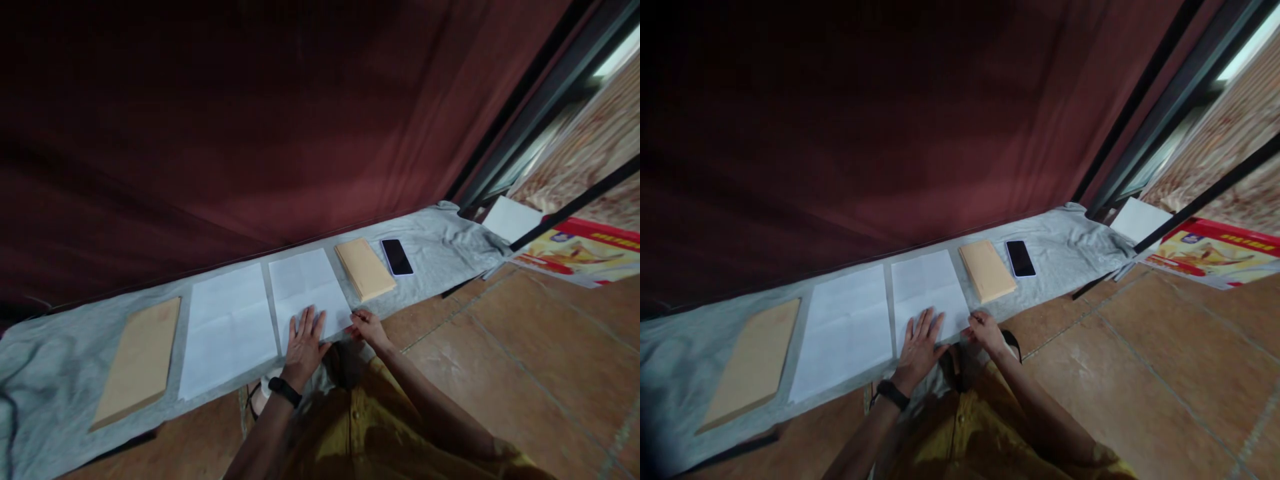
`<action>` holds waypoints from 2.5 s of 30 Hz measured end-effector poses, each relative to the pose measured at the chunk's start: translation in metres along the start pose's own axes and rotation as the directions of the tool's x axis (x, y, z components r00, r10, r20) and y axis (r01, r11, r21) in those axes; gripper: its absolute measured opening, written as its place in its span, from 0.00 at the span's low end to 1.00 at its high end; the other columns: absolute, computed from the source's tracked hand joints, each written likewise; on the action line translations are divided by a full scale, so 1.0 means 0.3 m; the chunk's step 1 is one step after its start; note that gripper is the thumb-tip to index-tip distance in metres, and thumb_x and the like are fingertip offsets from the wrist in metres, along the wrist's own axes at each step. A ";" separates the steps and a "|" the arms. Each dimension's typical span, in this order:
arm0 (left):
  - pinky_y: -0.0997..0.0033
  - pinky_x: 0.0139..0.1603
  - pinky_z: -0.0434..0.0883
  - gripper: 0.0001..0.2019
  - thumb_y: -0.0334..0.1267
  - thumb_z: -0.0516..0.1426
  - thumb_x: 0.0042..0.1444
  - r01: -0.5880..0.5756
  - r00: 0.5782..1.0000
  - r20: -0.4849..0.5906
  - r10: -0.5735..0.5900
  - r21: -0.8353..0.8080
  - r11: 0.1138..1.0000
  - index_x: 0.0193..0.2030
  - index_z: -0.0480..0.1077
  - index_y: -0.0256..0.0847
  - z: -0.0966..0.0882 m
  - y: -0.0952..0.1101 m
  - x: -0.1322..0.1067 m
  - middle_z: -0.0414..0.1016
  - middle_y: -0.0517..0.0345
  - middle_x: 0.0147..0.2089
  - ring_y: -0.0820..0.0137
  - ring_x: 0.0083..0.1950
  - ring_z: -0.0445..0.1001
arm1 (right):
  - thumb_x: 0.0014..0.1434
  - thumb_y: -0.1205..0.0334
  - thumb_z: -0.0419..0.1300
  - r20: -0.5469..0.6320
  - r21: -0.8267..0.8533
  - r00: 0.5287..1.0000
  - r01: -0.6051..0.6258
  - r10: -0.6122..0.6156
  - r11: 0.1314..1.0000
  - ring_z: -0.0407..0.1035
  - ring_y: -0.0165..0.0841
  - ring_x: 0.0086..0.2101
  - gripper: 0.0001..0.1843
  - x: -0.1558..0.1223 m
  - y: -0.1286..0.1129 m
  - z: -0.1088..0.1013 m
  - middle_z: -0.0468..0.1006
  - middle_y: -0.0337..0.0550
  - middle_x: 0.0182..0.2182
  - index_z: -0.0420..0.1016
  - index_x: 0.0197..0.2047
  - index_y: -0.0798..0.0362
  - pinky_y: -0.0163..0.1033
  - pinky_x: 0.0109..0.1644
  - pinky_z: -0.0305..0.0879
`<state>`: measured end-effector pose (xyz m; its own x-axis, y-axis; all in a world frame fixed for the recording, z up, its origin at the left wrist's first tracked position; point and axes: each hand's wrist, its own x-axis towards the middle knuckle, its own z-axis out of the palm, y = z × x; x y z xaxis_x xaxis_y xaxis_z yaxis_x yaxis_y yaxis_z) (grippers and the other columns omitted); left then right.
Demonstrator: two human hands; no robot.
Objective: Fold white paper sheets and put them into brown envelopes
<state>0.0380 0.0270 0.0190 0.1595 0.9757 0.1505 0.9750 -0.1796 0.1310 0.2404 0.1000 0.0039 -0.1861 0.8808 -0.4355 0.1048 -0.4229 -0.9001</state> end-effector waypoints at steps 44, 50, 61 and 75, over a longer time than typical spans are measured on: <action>0.46 0.76 0.50 0.32 0.42 0.50 0.66 -0.132 0.987 0.085 0.135 -0.040 0.990 0.74 0.51 0.35 0.123 0.362 0.304 0.50 0.49 0.77 0.59 0.78 0.47 | 0.74 0.55 0.46 0.305 -0.908 0.697 0.418 -0.649 0.022 0.50 0.43 0.70 0.27 0.069 0.003 -0.325 0.58 0.47 0.71 0.59 0.72 0.51 0.58 0.73 0.40; 0.48 0.77 0.48 0.32 0.42 0.48 0.66 -0.149 0.986 0.079 0.147 0.009 0.989 0.74 0.49 0.32 0.139 0.366 0.295 0.47 0.48 0.78 0.61 0.78 0.45 | 0.74 0.55 0.46 0.367 -0.881 0.672 0.472 -0.643 -0.010 0.51 0.41 0.70 0.28 0.069 0.013 -0.334 0.58 0.48 0.71 0.57 0.73 0.55 0.55 0.74 0.42; 0.49 0.76 0.50 0.33 0.45 0.49 0.66 -0.156 0.987 0.052 0.154 0.042 0.987 0.74 0.50 0.30 0.133 0.371 0.287 0.47 0.43 0.77 0.59 0.78 0.45 | 0.74 0.58 0.45 0.316 -0.902 0.659 0.432 -0.683 -0.001 0.52 0.40 0.69 0.29 0.101 0.027 -0.470 0.59 0.49 0.70 0.52 0.74 0.55 0.53 0.73 0.48; 0.47 0.76 0.49 0.34 0.38 0.49 0.63 -0.135 0.990 0.030 0.134 0.015 0.991 0.75 0.48 0.30 0.150 0.380 0.280 0.48 0.41 0.77 0.57 0.79 0.43 | 0.74 0.55 0.45 0.336 -0.886 0.642 0.465 -0.690 0.001 0.44 0.41 0.72 0.31 0.061 -0.007 -0.399 0.51 0.49 0.73 0.47 0.76 0.55 0.55 0.73 0.47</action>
<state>0.1696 0.0942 0.0026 0.2935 0.9461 0.1372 0.9468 -0.3075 0.0947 0.3538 0.1425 -0.0006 -0.5197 0.7852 0.3368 0.7788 0.5975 -0.1911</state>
